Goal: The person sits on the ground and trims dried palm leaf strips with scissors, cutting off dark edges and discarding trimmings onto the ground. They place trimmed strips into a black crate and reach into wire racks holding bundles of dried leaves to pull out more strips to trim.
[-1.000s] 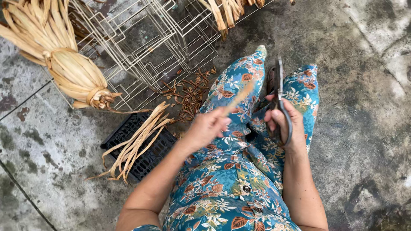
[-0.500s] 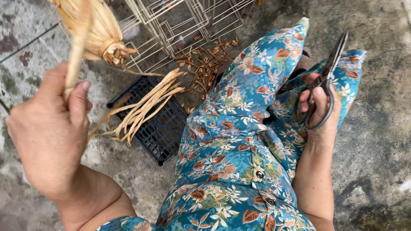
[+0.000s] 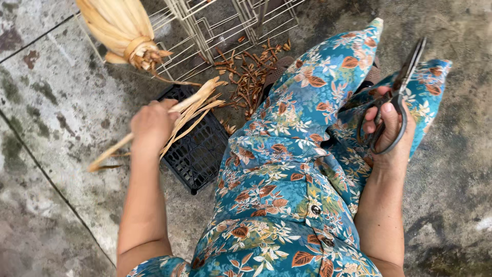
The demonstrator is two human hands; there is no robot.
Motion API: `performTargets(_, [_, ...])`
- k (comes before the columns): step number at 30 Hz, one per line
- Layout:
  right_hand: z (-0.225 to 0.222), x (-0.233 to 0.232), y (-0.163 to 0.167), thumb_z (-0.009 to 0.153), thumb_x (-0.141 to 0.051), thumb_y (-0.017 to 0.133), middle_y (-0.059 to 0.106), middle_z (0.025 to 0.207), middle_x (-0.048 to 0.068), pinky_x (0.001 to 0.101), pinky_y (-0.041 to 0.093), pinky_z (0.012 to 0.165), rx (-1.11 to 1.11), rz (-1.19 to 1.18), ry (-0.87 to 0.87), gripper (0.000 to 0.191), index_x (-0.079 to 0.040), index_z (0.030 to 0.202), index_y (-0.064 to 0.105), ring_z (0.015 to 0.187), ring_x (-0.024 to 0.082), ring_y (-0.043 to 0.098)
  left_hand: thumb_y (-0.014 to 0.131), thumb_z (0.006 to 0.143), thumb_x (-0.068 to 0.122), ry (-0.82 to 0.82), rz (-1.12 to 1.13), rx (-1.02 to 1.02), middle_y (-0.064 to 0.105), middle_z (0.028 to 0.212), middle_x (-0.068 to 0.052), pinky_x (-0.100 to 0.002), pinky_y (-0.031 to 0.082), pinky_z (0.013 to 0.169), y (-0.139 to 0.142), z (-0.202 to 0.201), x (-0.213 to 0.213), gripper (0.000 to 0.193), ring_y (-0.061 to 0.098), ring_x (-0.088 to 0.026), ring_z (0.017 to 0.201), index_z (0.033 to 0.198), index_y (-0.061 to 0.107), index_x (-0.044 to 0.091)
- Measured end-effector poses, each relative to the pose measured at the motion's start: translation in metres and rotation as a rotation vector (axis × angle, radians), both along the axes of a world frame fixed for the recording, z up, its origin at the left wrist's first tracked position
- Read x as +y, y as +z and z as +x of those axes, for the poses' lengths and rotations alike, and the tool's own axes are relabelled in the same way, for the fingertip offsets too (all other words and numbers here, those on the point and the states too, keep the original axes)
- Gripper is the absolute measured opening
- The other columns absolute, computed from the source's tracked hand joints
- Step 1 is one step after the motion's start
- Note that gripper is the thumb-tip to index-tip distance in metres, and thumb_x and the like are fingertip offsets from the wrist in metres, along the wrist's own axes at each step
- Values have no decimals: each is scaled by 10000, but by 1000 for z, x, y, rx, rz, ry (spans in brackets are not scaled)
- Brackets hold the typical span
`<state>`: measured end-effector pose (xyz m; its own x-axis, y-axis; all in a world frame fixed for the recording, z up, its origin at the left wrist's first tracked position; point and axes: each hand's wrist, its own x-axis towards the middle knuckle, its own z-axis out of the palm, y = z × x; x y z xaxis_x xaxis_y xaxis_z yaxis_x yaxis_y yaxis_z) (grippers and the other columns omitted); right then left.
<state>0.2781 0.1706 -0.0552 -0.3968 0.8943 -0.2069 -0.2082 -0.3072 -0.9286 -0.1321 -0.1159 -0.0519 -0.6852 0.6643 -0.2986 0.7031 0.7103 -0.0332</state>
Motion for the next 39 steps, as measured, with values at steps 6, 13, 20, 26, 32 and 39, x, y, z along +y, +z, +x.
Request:
performTargets(6, [-2, 5, 11, 1026, -212, 665, 629, 826, 52, 219, 422, 577, -114, 58, -4, 411, 18, 1360, 596, 624, 106, 514, 839, 791, 443, -41, 81, -208, 681, 1191, -157, -508, 521, 864, -89, 25, 53, 516, 635, -376, 1104, 1199, 719, 152])
performTargets(13, [-9, 33, 5, 1030, -191, 630, 627, 813, 45, 208, 414, 596, -117, 95, 2, 391, 11, 1363, 592, 641, 96, 513, 744, 933, 233, -402, 826, -216, 684, 1015, -56, -431, 538, 816, -40, 59, 230, 197, 646, -295, 994, 1115, 750, 160])
performTargets(20, [1, 49, -9, 1000, -163, 638, 633, 810, 51, 225, 442, 586, -17, -31, 13, 425, 10, 1380, 560, 636, 103, 540, 726, 903, 56, -616, 970, -2, 590, 1250, -94, -450, 501, 900, -19, 69, 401, 330, 573, -314, 1140, 1192, 759, 212])
performTargets(26, [7, 59, -12, 976, -155, 654, 637, 802, 48, 224, 433, 582, -28, -66, 19, 455, 17, 1388, 563, 632, 101, 538, 746, 746, 88, -762, 720, 270, 502, 1421, -160, -522, 435, 1025, -20, 75, 448, 247, 473, -359, 1314, 961, 766, 208])
performTargets(32, [9, 63, -10, 965, -150, 664, 641, 797, 45, 224, 433, 578, -40, -89, 28, 460, 14, 1383, 565, 622, 102, 539, 768, 899, 76, -677, 838, 101, 576, 1401, -97, -421, 483, 1028, -12, 51, 447, 186, 550, -306, 1291, 980, 757, 243])
performTargets(39, [6, 57, -7, 969, -162, 666, 641, 798, 33, 211, 422, 575, -72, -74, 53, 442, -4, 1374, 580, 625, 90, 530, 723, 977, 153, -40, 1755, -452, 743, 1081, 9, -229, 665, 739, 51, -47, 428, 220, 733, -98, 878, 1193, 686, 134])
